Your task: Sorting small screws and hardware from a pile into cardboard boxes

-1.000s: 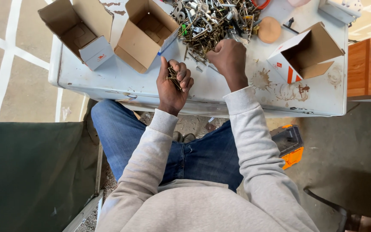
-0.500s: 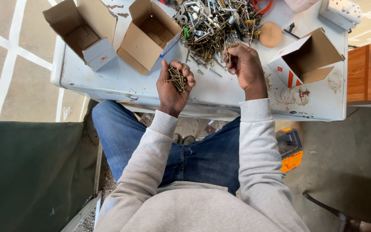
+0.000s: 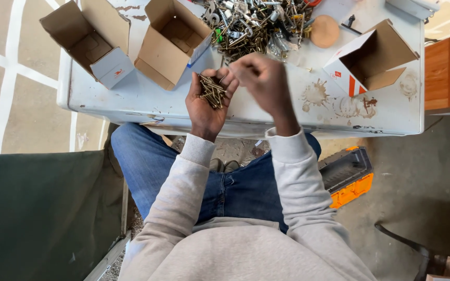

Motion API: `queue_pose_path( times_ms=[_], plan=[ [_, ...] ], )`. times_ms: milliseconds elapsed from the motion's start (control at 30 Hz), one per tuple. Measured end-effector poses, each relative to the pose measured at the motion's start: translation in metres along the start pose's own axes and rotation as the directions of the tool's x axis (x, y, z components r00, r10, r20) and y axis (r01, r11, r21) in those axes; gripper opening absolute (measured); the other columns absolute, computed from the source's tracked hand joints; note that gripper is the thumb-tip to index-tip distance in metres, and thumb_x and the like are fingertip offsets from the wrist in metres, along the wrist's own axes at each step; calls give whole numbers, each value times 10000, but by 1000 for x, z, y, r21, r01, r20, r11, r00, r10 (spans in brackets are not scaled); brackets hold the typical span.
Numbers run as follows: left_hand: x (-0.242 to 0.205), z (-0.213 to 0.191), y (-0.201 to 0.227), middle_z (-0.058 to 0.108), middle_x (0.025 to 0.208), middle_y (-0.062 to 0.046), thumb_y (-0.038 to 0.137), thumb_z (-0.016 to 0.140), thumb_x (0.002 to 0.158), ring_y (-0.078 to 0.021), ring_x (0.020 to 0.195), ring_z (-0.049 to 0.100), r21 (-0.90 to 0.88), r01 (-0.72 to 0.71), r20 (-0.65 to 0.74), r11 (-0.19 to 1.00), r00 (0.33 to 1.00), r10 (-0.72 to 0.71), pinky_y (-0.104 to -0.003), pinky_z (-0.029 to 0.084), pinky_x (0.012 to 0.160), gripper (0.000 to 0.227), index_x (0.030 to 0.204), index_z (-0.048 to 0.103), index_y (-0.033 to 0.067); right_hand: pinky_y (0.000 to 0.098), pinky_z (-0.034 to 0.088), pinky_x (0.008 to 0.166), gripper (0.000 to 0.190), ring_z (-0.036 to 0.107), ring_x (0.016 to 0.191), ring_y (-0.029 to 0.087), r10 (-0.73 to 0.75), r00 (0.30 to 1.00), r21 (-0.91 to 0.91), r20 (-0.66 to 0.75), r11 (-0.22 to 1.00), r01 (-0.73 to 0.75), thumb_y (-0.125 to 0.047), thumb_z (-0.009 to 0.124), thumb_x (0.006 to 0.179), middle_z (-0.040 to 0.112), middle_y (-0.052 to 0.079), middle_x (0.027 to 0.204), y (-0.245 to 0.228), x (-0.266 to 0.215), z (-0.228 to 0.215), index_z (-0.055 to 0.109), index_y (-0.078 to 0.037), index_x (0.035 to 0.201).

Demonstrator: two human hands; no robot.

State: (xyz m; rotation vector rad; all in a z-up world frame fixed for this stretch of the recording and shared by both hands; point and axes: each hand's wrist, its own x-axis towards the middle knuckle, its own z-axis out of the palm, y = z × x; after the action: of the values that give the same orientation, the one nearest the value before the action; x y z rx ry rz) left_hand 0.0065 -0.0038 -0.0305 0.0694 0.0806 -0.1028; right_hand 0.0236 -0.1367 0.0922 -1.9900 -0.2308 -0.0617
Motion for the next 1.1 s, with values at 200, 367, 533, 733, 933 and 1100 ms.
queue_pose_path(
  times_ms=[200,367,533,733,933,1100],
  plan=[
    [-1,-3,4,594,891,-132,463,446,1062,-258,724,659,60,28,-9,998,1000,-27,-356,596,704,409,959,595,97,349,564,731,85,719,747,199,122,984,-562,-127,809,-173,-341,753,870,709,-84,722,78,12,-51,740,-257,869],
    [-2,-1,1,563,816,-125,379,481,1026,-256,656,631,67,19,11,998,1000,-20,-341,546,604,339,910,594,81,418,577,830,161,714,837,263,225,974,-695,26,704,-144,-349,681,835,686,-2,747,86,22,-37,764,-212,843],
    [-1,-3,4,557,827,-109,339,488,1004,-241,680,619,98,25,20,995,999,-28,-329,521,592,274,1003,603,91,432,570,809,152,713,798,285,221,971,-710,86,698,-96,-292,638,847,672,24,718,105,34,-27,765,-228,792],
    [0,-8,3,597,857,-117,310,484,1029,-248,725,650,100,3,12,995,1000,-5,-337,568,606,271,1137,629,107,496,535,830,205,701,836,368,314,944,-581,102,789,-200,-266,596,873,692,103,759,58,13,-40,762,-151,904],
    [1,1,-6,686,1266,-251,315,487,1066,-386,1194,690,-82,-8,92,997,996,15,-511,589,1055,408,1265,662,4,381,525,696,118,642,696,196,54,997,-294,-64,953,-70,-291,734,856,652,48,701,26,-11,-7,753,-177,876],
    [-1,3,-2,667,1308,-274,341,457,1078,-404,1220,674,-112,-21,81,994,996,30,-546,563,1082,455,1268,659,-19,249,513,607,105,619,619,98,-85,994,-66,-72,995,80,-166,703,959,712,1,680,-4,-10,4,769,-133,885]
  ],
)
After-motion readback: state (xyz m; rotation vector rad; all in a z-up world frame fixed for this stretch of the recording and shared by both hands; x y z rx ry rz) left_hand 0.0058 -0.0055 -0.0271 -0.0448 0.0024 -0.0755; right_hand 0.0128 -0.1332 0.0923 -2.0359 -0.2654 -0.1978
